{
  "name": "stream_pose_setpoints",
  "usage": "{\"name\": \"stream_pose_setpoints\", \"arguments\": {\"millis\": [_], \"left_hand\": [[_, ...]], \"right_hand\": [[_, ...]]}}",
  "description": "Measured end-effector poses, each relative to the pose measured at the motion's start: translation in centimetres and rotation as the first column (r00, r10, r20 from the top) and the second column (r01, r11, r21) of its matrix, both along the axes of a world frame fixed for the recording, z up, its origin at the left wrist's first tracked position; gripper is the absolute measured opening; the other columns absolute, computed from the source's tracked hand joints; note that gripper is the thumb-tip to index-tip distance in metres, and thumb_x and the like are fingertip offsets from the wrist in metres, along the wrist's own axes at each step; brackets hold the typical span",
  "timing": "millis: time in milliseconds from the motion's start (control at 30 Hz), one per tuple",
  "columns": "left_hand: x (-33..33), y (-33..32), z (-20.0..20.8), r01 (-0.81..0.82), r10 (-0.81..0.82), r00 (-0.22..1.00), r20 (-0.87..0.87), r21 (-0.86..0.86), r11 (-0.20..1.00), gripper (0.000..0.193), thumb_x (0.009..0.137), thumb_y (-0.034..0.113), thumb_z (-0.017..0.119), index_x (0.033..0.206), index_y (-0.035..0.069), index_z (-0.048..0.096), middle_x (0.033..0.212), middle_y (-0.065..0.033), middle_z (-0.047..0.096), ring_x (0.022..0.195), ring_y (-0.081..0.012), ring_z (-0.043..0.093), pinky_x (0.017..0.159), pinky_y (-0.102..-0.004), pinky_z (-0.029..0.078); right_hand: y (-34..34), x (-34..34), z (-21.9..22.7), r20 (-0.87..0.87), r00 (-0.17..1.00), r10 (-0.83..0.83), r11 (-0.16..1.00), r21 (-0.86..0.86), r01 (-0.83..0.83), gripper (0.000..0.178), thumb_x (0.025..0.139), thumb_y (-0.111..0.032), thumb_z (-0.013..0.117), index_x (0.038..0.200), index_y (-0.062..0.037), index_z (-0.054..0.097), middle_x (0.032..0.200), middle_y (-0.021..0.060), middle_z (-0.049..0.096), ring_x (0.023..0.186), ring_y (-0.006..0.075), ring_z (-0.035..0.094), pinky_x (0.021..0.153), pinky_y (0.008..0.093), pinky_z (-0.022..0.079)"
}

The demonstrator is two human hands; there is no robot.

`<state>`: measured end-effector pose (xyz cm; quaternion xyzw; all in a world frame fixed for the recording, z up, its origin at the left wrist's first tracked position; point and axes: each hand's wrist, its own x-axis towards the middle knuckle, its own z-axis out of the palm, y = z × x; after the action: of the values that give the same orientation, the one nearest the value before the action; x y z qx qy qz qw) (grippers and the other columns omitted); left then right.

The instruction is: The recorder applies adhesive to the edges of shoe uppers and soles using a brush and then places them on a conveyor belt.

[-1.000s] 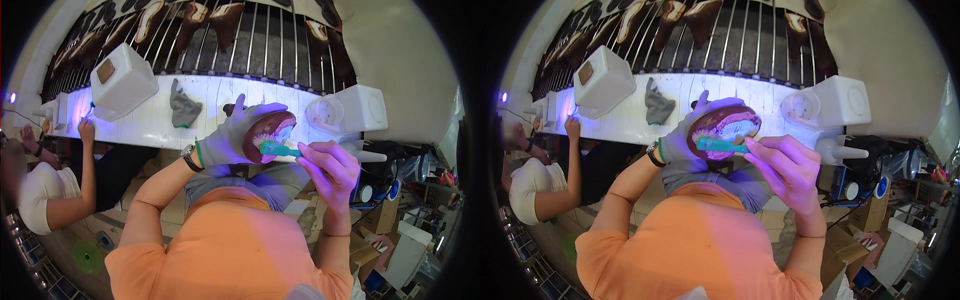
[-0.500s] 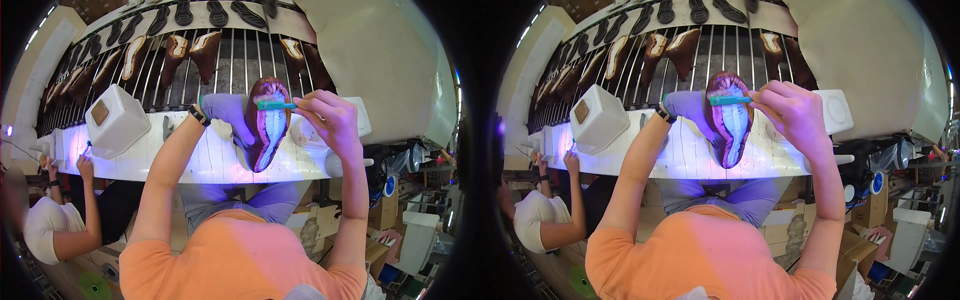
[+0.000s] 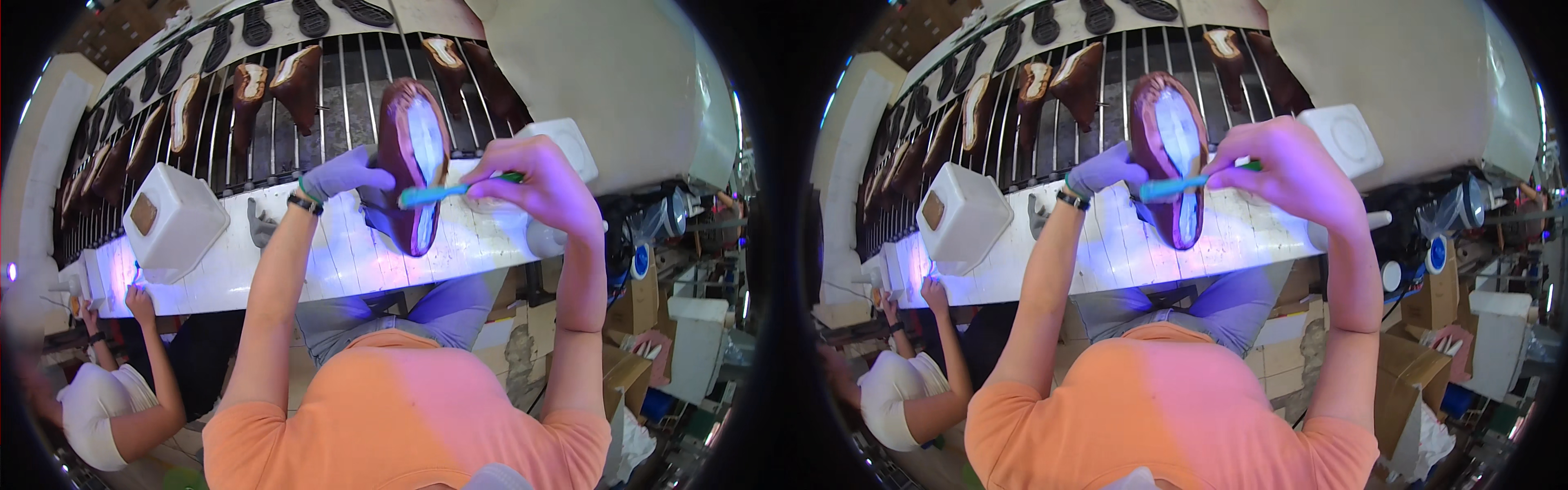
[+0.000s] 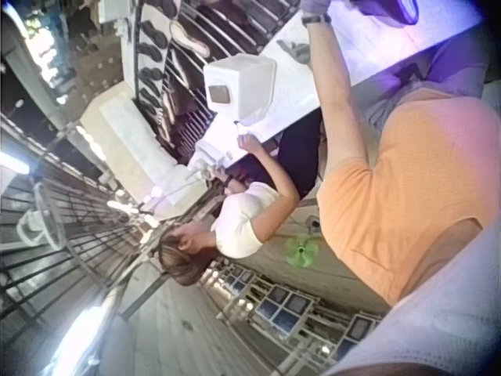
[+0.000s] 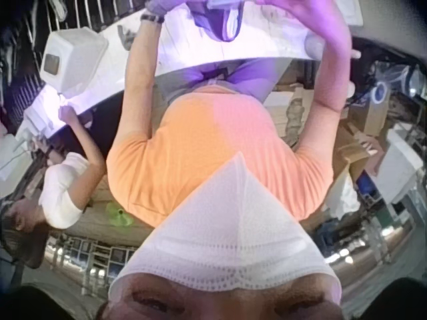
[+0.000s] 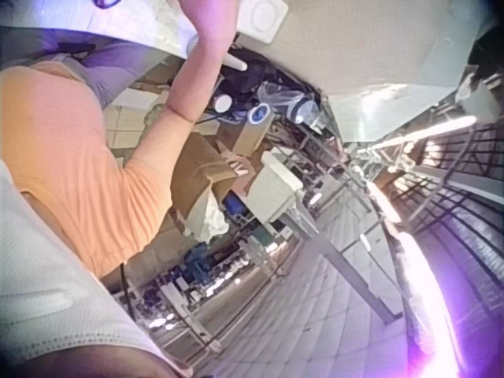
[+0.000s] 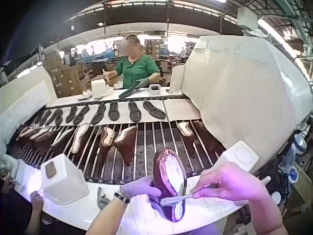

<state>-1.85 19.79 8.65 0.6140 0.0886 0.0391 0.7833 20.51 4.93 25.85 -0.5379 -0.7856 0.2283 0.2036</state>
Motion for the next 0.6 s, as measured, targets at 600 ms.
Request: {"name": "stream_pose_setpoints", "arguments": {"millis": [600], "left_hand": [[-2.9, -18.2, -6.6, -0.371, 0.493, 0.847, -0.200, -0.886, 0.279, 0.070, 0.090, 0.060, 0.047, 0.138, 0.009, 0.040, 0.129, -0.0106, 0.054, 0.112, -0.0232, 0.057, 0.095, -0.0398, 0.049]], "right_hand": [[-5.8, 3.7, -16.6, 0.350, 0.444, -0.825, 0.544, 0.274, 0.793, 0.019, 0.082, -0.022, 0.066, 0.081, -0.0032, 0.066, 0.078, 0.0177, 0.066, 0.075, 0.0395, 0.062, 0.065, 0.0482, 0.048]]}}
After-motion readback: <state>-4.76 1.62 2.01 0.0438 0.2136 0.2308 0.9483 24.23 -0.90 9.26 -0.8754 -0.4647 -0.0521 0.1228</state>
